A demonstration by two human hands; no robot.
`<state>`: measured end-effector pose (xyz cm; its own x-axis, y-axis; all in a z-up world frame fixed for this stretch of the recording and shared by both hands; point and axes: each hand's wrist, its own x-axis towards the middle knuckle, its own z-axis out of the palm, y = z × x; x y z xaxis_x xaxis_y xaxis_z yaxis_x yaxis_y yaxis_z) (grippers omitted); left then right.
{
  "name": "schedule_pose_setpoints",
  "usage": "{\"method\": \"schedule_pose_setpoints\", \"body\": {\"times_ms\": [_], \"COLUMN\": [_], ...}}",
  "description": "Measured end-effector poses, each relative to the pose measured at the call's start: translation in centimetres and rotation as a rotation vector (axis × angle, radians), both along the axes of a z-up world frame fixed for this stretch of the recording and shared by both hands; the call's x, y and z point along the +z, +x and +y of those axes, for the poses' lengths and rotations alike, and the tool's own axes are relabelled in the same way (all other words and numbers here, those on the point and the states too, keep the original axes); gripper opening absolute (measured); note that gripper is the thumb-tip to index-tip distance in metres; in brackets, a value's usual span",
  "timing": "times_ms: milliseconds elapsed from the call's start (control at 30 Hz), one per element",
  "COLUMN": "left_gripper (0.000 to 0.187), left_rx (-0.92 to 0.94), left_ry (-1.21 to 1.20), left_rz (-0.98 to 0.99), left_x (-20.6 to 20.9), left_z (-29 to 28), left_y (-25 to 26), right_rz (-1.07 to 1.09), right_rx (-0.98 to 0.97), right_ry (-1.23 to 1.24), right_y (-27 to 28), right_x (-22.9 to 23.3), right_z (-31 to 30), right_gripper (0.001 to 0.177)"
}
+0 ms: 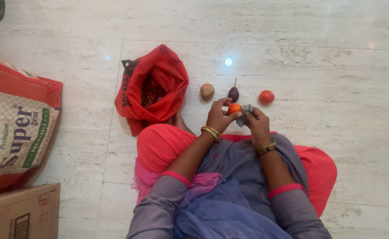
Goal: The person sits on the floor and peels a potato using a peeler, then places it on the floor. They then pick up a tomato and peel it with the same tool, placing it next to the potato. Finally, they pick up another potato and begin peeling it.
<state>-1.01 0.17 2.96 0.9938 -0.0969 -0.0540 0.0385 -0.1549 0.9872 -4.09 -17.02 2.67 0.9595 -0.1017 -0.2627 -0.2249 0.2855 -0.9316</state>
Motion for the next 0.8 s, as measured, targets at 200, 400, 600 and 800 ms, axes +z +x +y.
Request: {"method": "schedule_pose_setpoints", "body": {"times_ms": [200, 400, 600, 800], "left_gripper": [0.055, 0.057, 0.053, 0.066], "left_rx": [0.049, -0.108, 0.030, -0.017], "left_ry": [0.021, -0.068, 0.027, 0.080], "left_rz": [-0.036, 0.004, -0.059, -0.073], "left_x": [-1.2, -2.3, -3.5, -3.3], "left_z": [0.1, -0.6, -0.6, -0.5], "left_y": [0.3, 0.4, 0.4, 0.5], "right_rz": [-0.019, 0.009, 0.014, -0.017], "right_rx": [0.033, -0.069, 0.002, 0.033], "right_ry": [0.014, -0.009, -0.036, -0.044], "right_y": [0.0, 0.6, 0.0, 0.1], "right_x": [-1.3, -1.9, -1.8, -1.0], "right_z": [-0.1, -0.6, -0.7, -0.4], "right_gripper": [0.023, 0.026, 0.025, 0.026]}}
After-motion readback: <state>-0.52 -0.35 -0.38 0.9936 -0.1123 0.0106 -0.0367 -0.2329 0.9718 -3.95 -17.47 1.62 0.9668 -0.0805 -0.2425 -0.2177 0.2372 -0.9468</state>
